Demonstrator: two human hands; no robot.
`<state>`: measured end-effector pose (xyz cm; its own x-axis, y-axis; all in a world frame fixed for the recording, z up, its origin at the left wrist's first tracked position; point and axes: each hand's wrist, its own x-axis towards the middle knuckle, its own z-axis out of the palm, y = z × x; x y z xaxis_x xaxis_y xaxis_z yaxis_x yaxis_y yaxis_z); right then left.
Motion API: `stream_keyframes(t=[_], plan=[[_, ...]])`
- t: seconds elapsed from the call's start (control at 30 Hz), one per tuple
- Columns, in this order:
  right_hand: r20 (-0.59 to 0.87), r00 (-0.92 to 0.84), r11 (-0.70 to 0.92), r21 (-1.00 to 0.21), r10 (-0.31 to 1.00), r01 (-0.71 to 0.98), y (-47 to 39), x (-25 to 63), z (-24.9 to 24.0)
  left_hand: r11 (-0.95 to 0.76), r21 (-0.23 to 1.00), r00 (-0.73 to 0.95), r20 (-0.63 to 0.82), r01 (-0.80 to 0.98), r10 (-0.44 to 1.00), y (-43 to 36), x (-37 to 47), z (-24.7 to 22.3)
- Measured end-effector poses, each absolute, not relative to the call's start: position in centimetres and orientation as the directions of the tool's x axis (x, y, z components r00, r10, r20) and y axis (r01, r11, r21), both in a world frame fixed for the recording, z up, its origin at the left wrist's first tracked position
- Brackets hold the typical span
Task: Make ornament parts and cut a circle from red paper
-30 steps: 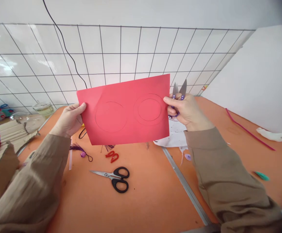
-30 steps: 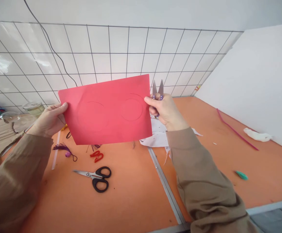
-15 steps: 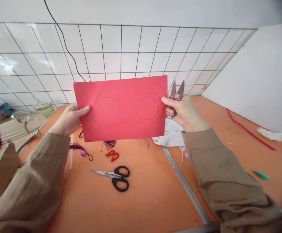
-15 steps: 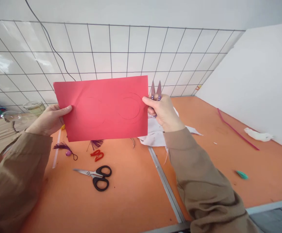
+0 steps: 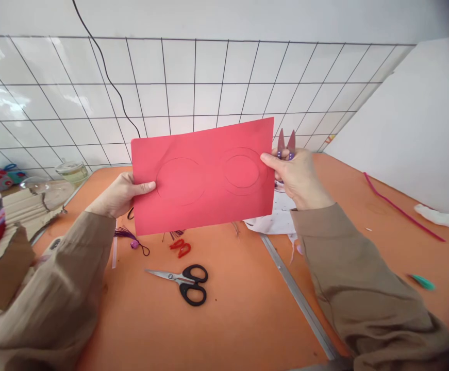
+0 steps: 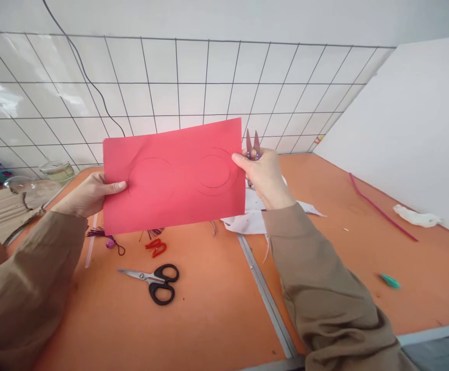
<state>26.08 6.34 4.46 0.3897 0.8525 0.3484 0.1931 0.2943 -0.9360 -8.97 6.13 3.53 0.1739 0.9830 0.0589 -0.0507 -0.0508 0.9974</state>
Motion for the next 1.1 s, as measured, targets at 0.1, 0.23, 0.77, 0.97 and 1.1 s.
stream_keyframes(t=[0.1, 0.23, 0.77, 0.97, 1.1], plan=[[0.341, 0.408, 0.275, -0.937, 0.847, 0.214, 6.3, 26.3, 4.7, -0.178, 0.984, 0.09, 0.179, -0.013, 0.98, 6.1, -8.5, 3.3], [0.356, 0.453, 0.276, -0.932, 0.818, 0.234, 6.1, 26.3, 5.2, -0.338, 0.941, 0.026, 0.337, 0.011, 0.941, 6.1, -8.1, 3.2], [0.549, 0.166, 0.554, -0.833, 0.819, 0.023, 1.7, 24.1, 6.9, -0.317, 0.855, -0.28, 0.213, -0.41, 0.936, 7.2, -6.8, 2.0], [0.111, -0.461, 0.221, -0.956, 0.88, 0.192, -0.7, 19.8, 5.0, -0.386, 0.815, -0.328, 0.257, -0.431, 0.909, 7.0, -6.1, 1.9], [0.152, -0.521, 0.289, -0.938, 0.84, 0.193, -0.3, 18.0, 2.9, -0.384, 0.802, -0.33, 0.248, -0.457, 0.911, 6.7, -5.6, 1.9]])
